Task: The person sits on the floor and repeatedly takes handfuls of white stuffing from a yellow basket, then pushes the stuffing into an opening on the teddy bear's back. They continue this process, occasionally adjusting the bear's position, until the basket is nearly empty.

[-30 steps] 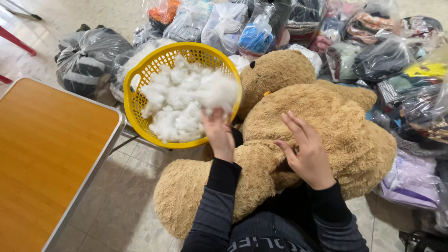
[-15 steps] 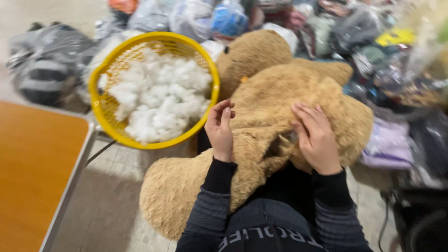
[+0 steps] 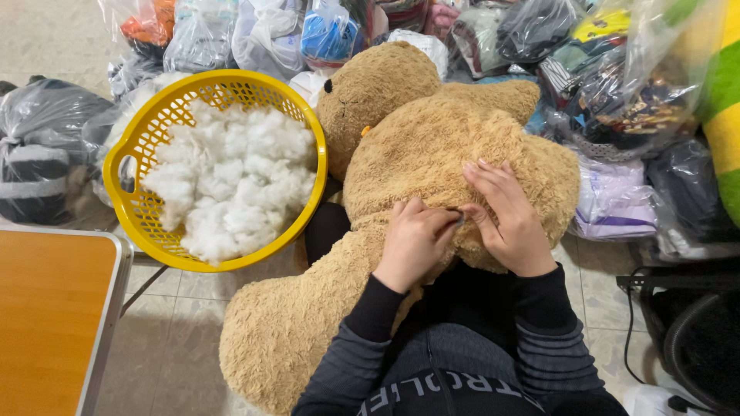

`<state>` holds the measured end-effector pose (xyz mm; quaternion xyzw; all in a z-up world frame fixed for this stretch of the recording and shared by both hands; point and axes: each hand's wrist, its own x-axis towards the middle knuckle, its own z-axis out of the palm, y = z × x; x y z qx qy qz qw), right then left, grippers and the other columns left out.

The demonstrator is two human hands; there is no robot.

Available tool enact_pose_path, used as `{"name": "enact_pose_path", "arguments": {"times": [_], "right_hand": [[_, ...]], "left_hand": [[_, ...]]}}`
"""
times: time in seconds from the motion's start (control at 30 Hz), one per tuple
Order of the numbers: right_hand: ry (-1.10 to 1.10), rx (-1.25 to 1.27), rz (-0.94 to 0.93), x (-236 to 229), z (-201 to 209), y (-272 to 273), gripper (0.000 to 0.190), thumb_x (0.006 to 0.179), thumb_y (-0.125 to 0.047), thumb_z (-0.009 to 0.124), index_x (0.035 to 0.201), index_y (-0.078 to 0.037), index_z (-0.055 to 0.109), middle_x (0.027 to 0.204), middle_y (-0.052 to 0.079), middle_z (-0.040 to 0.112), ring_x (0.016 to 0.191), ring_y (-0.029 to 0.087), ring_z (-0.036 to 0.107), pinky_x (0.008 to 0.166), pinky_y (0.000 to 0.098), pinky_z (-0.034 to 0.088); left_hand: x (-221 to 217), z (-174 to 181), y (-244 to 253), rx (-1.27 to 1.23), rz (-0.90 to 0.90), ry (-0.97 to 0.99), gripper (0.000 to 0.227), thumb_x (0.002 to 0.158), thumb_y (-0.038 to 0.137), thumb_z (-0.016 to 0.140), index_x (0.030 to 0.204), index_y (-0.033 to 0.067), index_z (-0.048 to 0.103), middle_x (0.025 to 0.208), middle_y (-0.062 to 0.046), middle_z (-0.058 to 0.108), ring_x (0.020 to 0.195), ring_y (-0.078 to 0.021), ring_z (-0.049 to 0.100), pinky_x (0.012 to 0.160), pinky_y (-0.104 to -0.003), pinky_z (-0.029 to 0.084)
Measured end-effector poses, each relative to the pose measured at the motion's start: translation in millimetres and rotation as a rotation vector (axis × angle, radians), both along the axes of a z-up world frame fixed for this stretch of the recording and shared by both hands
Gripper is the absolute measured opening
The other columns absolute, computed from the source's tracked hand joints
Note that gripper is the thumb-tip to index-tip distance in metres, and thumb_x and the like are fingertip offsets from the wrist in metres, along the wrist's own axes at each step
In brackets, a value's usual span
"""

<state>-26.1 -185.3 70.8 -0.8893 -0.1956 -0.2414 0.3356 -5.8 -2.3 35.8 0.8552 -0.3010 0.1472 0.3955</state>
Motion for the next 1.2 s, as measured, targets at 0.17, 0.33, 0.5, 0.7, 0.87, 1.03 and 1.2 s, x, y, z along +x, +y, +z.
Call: {"name": "enact_pose_path", "arguments": {"times": [0.17, 0.33, 0.5, 0.7, 0.87, 1.03, 1.2], "right_hand": [[-0.178, -0.106, -0.194, 2.1, -11.3, -2.7, 0.029, 0.104, -0.023, 0.067, 0.129, -0.009, 0.071, 0.130, 0.008, 0.071, 0.137, 0.030, 0.058, 0.130, 0.0559, 0.011], [-0.099, 0.031, -0.201, 8.8, -25.3, -5.0, 0.033, 0.109, -0.031, 0.058, 0.135, -0.012, 0.069, 0.136, 0.006, 0.069, 0.144, 0.031, 0.054, 0.132, 0.0602, 0.001], [-0.048, -0.042, -0.183, 8.3, -34.8, -0.1, 0.035, 0.109, -0.037, 0.056, 0.133, -0.016, 0.071, 0.136, 0.002, 0.070, 0.147, 0.028, 0.048, 0.130, 0.0611, -0.004], [-0.004, -0.193, -0.107, 8.9, -28.9, -5.9, 0.051, 0.097, -0.055, 0.059, 0.134, -0.023, 0.070, 0.141, 0.000, 0.066, 0.153, 0.027, 0.038, 0.126, 0.0640, -0.010], [0.023, -0.259, -0.043, 4.6, -25.6, -8.3, 0.093, 0.067, -0.078, 0.072, 0.141, -0.022, 0.062, 0.147, 0.003, 0.056, 0.152, 0.031, 0.031, 0.121, 0.0665, -0.013], [0.083, -0.344, -0.103, 6.4, -30.2, -7.7, 0.096, 0.064, -0.070, 0.077, 0.147, -0.027, 0.057, 0.154, 0.000, 0.053, 0.156, 0.029, 0.029, 0.122, 0.0652, -0.014], [0.103, -0.344, -0.120, 7.5, -33.3, -6.9, 0.099, 0.061, -0.071, 0.077, 0.148, -0.028, 0.055, 0.154, -0.001, 0.053, 0.157, 0.028, 0.028, 0.122, 0.0658, -0.015]], "left_hand": [[5.2, -13.0, -11.6, 0.089, -0.026, -0.027, 0.029, 0.082, 0.025, 0.079, 0.106, 0.0104, 0.073, 0.099, -0.001, 0.074, 0.094, -0.0225, 0.058, 0.087, -0.039, 0.040], [9.8, -29.0, -20.8, 0.131, -0.104, 0.054, 0.029, 0.078, 0.023, 0.080, 0.102, 0.0106, 0.071, 0.091, -0.002, 0.072, 0.096, -0.0241, 0.057, 0.087, -0.041, 0.039], [6.0, -41.2, -29.7, 0.036, -0.107, 0.094, 0.010, 0.076, 0.017, 0.078, 0.084, 0.0146, 0.073, 0.086, 0.001, 0.072, 0.089, -0.0228, 0.053, 0.086, -0.040, 0.038], [5.6, -37.0, -21.1, -0.104, 0.036, 0.105, 0.005, 0.083, 0.010, 0.074, 0.086, 0.0143, 0.074, 0.085, 0.002, 0.070, 0.087, -0.0187, 0.055, 0.087, -0.036, 0.037], [7.4, -24.1, -7.3, -0.152, 0.114, 0.082, 0.003, 0.087, 0.014, 0.078, 0.090, 0.0146, 0.077, 0.087, 0.003, 0.074, 0.079, -0.0178, 0.053, 0.085, -0.035, 0.035], [5.5, -15.4, 5.2, -0.143, 0.173, 0.025, 0.012, 0.087, 0.008, 0.075, 0.094, 0.0170, 0.080, 0.085, 0.005, 0.073, 0.079, -0.0169, 0.052, 0.085, -0.034, 0.034], [6.7, -14.9, 18.3, -0.159, 0.272, -0.001, 0.013, 0.088, 0.006, 0.073, 0.098, 0.0132, 0.077, 0.083, 0.001, 0.068, 0.081, -0.0164, 0.051, 0.084, -0.033, 0.034]]}}
